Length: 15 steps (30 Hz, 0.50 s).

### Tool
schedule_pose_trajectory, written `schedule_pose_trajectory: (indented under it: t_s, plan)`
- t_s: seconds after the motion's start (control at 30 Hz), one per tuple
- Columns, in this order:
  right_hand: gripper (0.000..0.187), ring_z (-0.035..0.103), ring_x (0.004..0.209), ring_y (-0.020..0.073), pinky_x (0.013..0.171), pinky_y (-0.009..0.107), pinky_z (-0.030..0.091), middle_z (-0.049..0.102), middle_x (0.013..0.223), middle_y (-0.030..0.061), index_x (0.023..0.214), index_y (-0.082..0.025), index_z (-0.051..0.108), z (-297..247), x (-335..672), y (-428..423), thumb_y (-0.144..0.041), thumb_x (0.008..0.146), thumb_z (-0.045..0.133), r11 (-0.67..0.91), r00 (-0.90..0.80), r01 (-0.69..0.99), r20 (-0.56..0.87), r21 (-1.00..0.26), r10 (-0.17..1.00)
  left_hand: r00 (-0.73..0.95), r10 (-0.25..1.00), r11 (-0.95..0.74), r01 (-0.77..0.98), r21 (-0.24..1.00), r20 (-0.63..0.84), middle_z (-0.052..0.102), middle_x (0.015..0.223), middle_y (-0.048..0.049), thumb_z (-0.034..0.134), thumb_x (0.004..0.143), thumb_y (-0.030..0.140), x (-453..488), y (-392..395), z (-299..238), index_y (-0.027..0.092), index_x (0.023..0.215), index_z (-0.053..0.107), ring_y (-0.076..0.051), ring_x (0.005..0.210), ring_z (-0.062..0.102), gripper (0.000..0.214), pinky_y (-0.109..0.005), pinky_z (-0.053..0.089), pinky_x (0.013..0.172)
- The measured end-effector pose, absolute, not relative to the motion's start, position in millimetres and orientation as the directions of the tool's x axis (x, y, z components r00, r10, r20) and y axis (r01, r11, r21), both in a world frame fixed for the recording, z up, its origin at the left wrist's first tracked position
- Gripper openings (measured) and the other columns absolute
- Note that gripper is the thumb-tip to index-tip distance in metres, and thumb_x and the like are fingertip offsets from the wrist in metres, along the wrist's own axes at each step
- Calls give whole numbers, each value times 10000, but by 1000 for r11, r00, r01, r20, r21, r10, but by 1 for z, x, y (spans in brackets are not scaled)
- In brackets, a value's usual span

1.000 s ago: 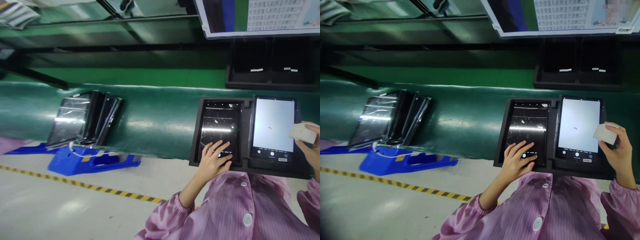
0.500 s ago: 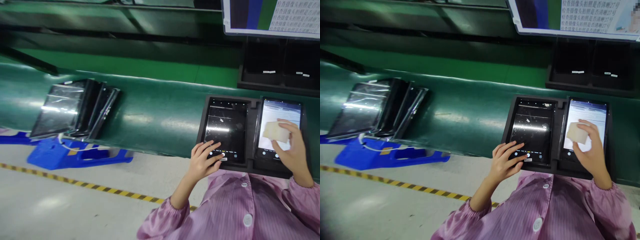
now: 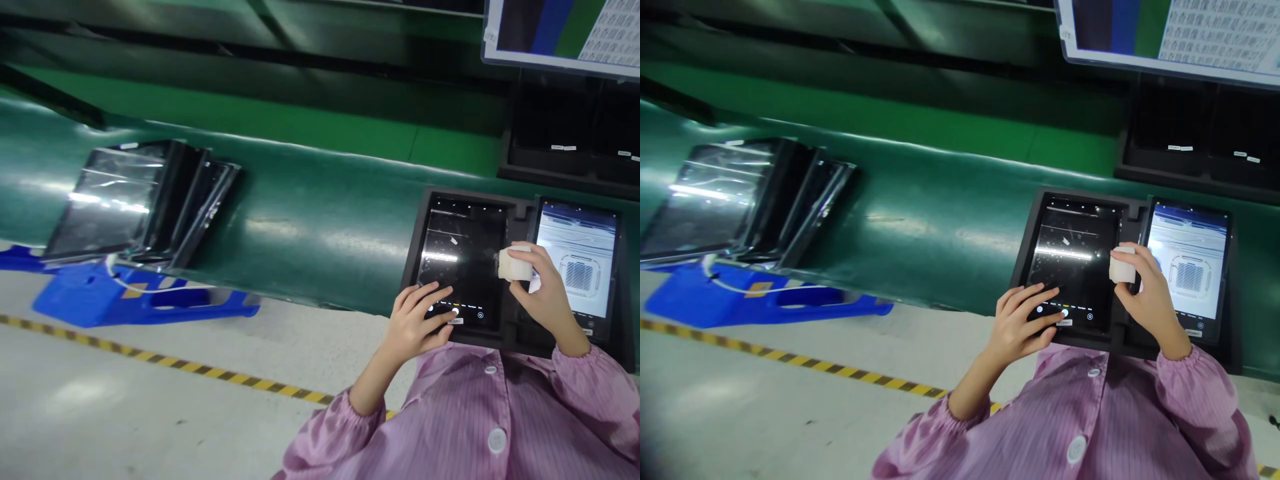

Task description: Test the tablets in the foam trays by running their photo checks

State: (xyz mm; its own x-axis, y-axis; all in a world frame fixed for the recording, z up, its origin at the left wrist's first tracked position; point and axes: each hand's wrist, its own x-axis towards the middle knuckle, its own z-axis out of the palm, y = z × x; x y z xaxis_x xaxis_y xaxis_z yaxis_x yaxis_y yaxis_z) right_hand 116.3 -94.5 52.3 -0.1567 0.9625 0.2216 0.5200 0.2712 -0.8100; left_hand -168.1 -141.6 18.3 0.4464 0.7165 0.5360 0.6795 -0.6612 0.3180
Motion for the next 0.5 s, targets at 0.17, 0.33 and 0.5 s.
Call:
schedule_pose_trajectory:
  t_s: [0.17, 0.33, 0.5]
  plan:
    - [534, 590, 1329, 327, 1027, 542, 521, 595, 1423, 65, 1304, -364, 629, 52, 115, -94, -89, 848, 594, 259, -161, 509, 205, -821, 965, 453, 688, -680, 674, 289, 567, 819, 1186, -34, 558, 1036, 384, -168, -140, 21, 318, 916, 828, -255, 1181, 698, 303, -408, 469, 1025]
    - [528, 576, 1340, 329, 1064, 564, 505, 587, 1431, 72, 1306, -357, 631, 52, 116, -93, -91, 851, 601, 249, -164, 507, 191, -825, 968, 480, 708, -673, 682, 288, 518, 810, 1223, -41, 601, 1013, 374, -165, -139, 23, 308, 888, 830, -266, 1182, 697, 269, -411, 469, 1027]
    - [492, 571, 1340, 317, 1062, 560, 505, 582, 1435, 79, 1310, -332, 632, 50, 118, -93, -116, 869, 595, 244, -175, 521, 177, -818, 968, 440, 719, -670, 647, 365, 538, 798, 1227, -73, 611, 1007, 379, -165, -137, 23, 292, 923, 821, -280, 1194, 683, 242, -426, 477, 1015]
